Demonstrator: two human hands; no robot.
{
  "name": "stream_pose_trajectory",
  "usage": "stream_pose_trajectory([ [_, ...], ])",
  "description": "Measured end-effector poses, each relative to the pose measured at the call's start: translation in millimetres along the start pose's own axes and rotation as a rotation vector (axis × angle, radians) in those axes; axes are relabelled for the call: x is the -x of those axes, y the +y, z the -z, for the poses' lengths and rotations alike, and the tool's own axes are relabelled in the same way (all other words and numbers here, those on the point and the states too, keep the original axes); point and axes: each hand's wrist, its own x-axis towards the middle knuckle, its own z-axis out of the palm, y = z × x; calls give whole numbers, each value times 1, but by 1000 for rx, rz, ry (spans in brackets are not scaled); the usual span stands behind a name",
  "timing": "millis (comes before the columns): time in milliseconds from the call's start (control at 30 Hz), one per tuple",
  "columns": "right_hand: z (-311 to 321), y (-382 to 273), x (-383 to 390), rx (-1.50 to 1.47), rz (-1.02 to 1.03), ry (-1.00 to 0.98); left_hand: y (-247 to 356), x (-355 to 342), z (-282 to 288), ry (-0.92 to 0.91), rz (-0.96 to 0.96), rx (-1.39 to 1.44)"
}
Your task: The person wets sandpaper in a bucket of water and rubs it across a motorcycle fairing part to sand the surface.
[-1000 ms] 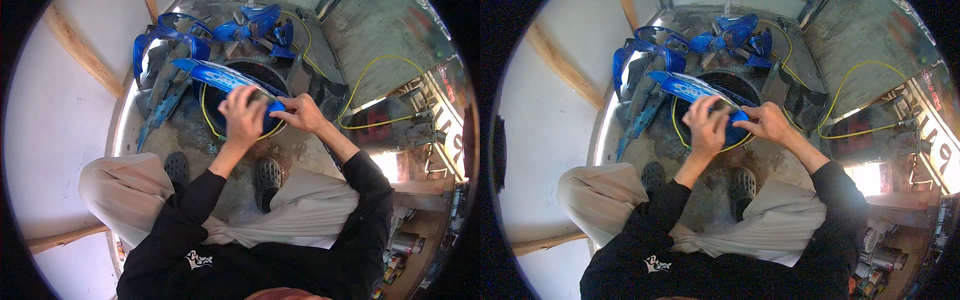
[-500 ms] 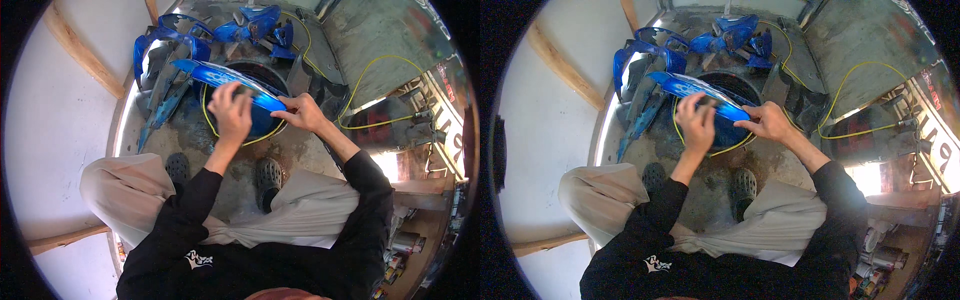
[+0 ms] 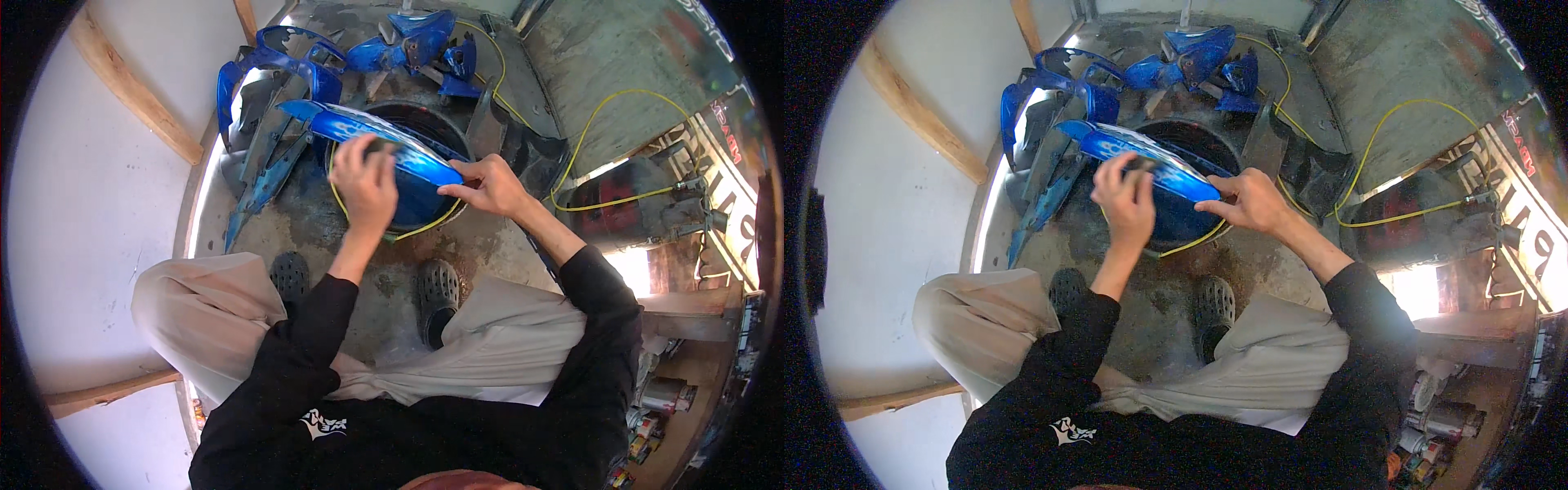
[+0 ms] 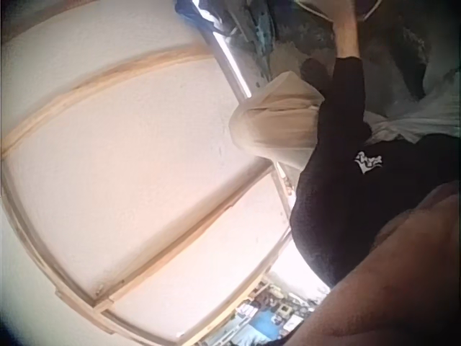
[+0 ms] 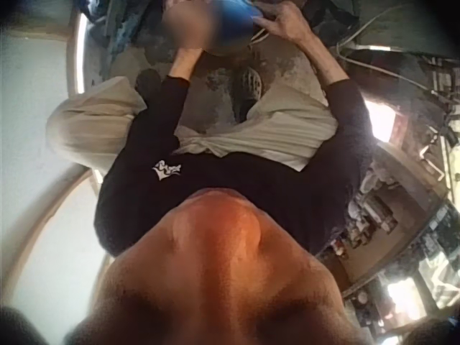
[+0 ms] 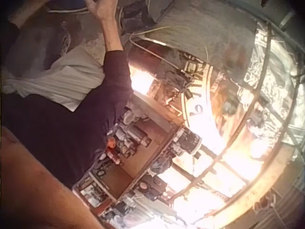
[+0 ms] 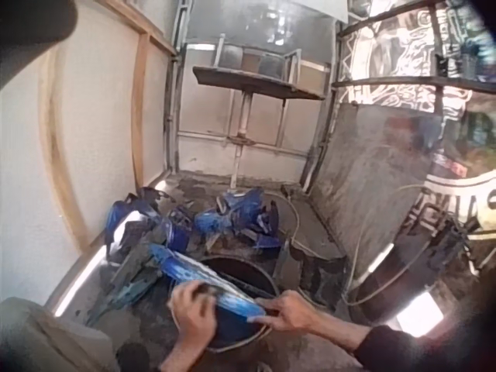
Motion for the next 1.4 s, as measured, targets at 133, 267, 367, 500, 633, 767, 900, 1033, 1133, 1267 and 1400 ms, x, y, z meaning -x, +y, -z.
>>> stream_pose_trajectory([
  [133, -6, 9, 3, 25, 114, 6, 0, 1, 2, -24, 83, -14],
  [267, -4, 13, 5, 35, 91, 42, 65, 20, 0, -136, -81, 273],
  [367, 5, 2, 2, 24, 18, -25, 52, 12, 3, -122, -122, 166],
  [500, -1, 1, -1, 20, 53, -23, -10, -6, 6, 17, 42, -43],
  [633, -5, 12, 3, -25, 173, 50, 24, 7, -2, -31, 13, 139],
  [767, 2, 11, 3, -23, 103, 43, 69, 20, 0, -147, -131, 297],
  [900, 3, -3, -1, 26, -3, -41, 5, -3, 2, -8, -4, 69],
  [1033, -5, 8, 1, -35, 135, 53, -17, -5, 4, 4, 117, -21],
  [1133, 1, 8, 0, -16, 89, 5, 28, 8, -3, -30, 28, 164],
  [1267, 1, 9, 1, -59, 143, 53, 50, 12, 1, -102, -91, 266],
  [1400, 0, 5, 0, -29, 129, 14, 2, -7, 2, -13, -6, 119],
])
